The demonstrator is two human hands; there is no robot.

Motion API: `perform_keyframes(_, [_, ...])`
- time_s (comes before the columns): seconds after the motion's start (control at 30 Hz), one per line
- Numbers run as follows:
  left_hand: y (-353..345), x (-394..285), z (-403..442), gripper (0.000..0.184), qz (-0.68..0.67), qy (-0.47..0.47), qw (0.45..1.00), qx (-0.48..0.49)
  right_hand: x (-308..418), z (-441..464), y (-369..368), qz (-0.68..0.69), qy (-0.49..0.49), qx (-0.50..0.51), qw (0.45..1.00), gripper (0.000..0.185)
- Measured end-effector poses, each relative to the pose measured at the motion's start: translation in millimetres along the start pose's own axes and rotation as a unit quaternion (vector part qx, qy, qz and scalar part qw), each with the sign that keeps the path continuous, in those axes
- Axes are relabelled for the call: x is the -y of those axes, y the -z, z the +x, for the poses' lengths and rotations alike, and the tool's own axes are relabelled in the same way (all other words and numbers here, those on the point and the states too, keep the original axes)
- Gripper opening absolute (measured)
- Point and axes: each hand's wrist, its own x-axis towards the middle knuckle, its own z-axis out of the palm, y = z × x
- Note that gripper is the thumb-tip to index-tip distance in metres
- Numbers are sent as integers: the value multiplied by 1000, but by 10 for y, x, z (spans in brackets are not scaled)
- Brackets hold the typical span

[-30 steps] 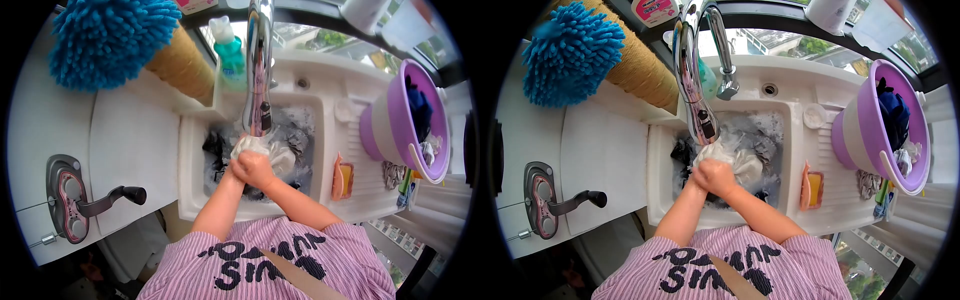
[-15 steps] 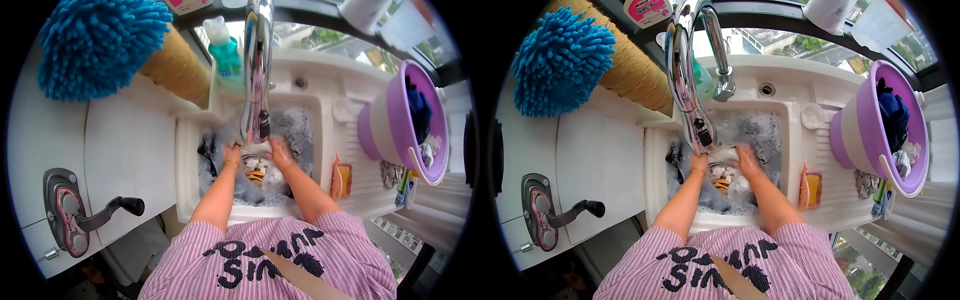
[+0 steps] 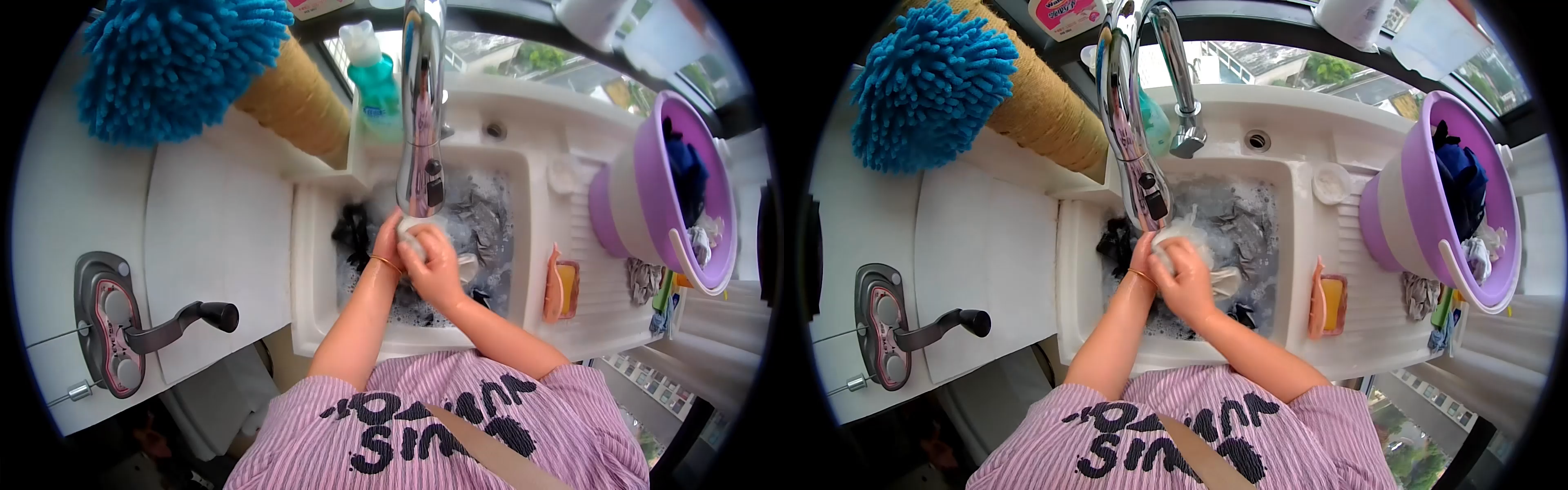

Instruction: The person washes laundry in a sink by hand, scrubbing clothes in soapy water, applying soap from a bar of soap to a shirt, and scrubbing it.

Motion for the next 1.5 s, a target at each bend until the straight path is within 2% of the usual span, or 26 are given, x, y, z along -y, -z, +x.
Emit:
perform_keyframes(0.07, [178,73,71,51,-138,92,965,202,35,-143,-113,6,98,27,995,23])
perform_keyframes(0.13, [-252,74,-209,42,-83,45,990,108,32,-178,-110,-49,126,61,989,26])
perform_keyframes(0.23, [96,237,-48,33,-16,-26,999,8,-127,-142,-136,-128,159,89,975,33])
perform_keyframes(0.33, [839,366,197,31,-16,-37,964,265,-499,23,-55,-232,139,37,962,31])
perform_keyframes(0.43, [509,338,169,34,5,16,997,-80,-1076,192,172,-329,-36,6,944,31])
perform_keyframes(0.47, [352,351,118,32,33,-62,983,-171,-1200,147,258,-329,-37,8,944,31])
perform_keyframes(0.5, [376,341,117,32,31,-63,982,-173,-1272,125,336,-307,-31,14,951,29])
perform_keyframes(0.57, [433,302,165,38,447,-275,811,-256,-1339,82,391,-285,-25,18,958,30])
perform_keyframes(0.6, [472,381,201,39,494,-352,749,-267,-1341,-6,411,-288,25,50,956,33])
perform_keyframes(0.63, [540,396,211,39,494,-349,750,-266,-1351,-76,438,-291,75,83,950,37])
perform_keyframes(0.7, [561,330,139,39,637,-260,646,-331,-1865,-241,406,-310,38,124,942,43])
perform_keyframes(0.77, [1113,307,350,43,603,-225,690,-331,-2441,-394,377,-329,-64,166,927,41])
perform_keyframes(0.83, [1366,244,441,41,621,-64,651,-433,-2717,-261,398,-168,-295,186,922,39])
perform_keyframes(0.87, [1600,190,521,41,621,-63,650,-433,-2880,-227,388,-313,-199,330,868,39])
perform_keyframes(0.97, [1742,47,619,37,718,23,607,-340,-2046,-47,342,-422,-241,364,795,38])
perform_keyframes(1.0, [1193,-2,437,38,459,-1,802,-383,-1734,22,362,-356,-310,292,832,38])
perform_keyframes(1.03, [708,-44,281,39,149,-26,911,-382,-1430,96,358,-285,-372,215,857,38])
perform_keyframes(1.07, [411,-74,187,39,150,-29,912,-381,-1091,100,302,-229,-283,122,923,36])
perform_keyframes(1.13, [95,-68,-22,33,9,-2,989,-148,-564,-27,106,-101,-125,-3,987,30])
perform_keyframes(1.17, [182,-59,-26,33,10,-4,989,-147,-380,-55,12,-33,-56,-35,997,28])
perform_keyframes(1.23, [441,-27,2,38,-109,123,968,193,-47,-155,-117,5,19,9,1000,18])
perform_keyframes(1.27, [238,0,-89,38,-106,122,967,195,11,-217,-163,22,73,37,996,18])
perform_keyframes(1.33, [-337,88,-373,39,0,5,999,-38,-30,-281,-183,-17,131,56,990,21])
perform_keyframes(1.37, [-210,113,-367,39,1,3,999,-38,-42,-305,-192,-57,188,75,978,24])
perform_keyframes(1.4, [-140,125,-360,39,-35,0,991,131,-15,-286,-173,-93,195,74,973,27])
perform_keyframes(1.5, [-261,292,-505,36,54,-114,990,-69,-126,-207,-100,-159,199,75,964,26])
